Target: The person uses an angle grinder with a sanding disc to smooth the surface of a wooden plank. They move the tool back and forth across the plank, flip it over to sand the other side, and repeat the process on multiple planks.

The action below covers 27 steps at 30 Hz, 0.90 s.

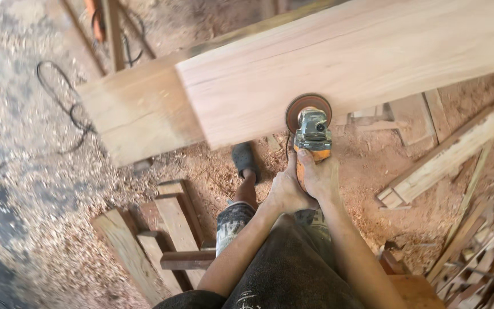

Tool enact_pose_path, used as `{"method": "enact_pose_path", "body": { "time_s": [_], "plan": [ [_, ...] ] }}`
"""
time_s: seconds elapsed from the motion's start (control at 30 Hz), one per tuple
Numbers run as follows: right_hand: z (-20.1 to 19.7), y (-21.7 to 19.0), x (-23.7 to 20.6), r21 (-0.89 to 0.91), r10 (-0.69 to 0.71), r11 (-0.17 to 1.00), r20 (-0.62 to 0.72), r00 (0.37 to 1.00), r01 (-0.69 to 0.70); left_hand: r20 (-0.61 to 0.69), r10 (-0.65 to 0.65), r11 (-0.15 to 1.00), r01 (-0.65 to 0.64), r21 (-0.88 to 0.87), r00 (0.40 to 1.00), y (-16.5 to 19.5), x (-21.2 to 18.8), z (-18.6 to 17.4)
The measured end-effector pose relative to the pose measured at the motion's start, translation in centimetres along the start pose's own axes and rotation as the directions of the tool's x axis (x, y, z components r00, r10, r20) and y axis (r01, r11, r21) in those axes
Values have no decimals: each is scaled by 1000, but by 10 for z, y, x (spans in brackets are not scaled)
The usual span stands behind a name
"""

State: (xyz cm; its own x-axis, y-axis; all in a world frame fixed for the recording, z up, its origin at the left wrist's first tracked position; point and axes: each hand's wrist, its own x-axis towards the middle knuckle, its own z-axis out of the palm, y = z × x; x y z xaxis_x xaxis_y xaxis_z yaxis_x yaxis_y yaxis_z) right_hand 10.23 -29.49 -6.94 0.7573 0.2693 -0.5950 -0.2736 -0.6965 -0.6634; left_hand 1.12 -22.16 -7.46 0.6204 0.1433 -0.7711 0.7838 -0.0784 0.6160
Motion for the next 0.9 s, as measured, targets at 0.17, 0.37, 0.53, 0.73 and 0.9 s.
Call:
{"method": "enact_pose_path", "body": {
  "time_s": [0.17, 0.37, 0.53, 0.73, 0.9],
  "plan": [
    [72, -19, -52, 99, -100, 991, 105, 989, 90, -32, -58, 992, 54, -111, 998, -64, -51, -33],
    [143, -50, -86, -131, -230, 959, 167, 959, 253, -207, 14, 984, -51, -172, 978, -129, -89, -75],
    [145, -56, -94, -269, 32, 962, 292, 956, 50, -240, 38, 953, -107, -283, 970, -147, -91, -54],
    [116, -47, -83, -380, 8, 914, 372, 928, 144, -283, 179, 876, -283, -391, 942, -132, -80, -17],
    [34, -16, -53, -273, 113, 959, 116, 987, -78, 2, -22, 980, 21, -200, 1000, -48, -51, 18]
  ]
}}
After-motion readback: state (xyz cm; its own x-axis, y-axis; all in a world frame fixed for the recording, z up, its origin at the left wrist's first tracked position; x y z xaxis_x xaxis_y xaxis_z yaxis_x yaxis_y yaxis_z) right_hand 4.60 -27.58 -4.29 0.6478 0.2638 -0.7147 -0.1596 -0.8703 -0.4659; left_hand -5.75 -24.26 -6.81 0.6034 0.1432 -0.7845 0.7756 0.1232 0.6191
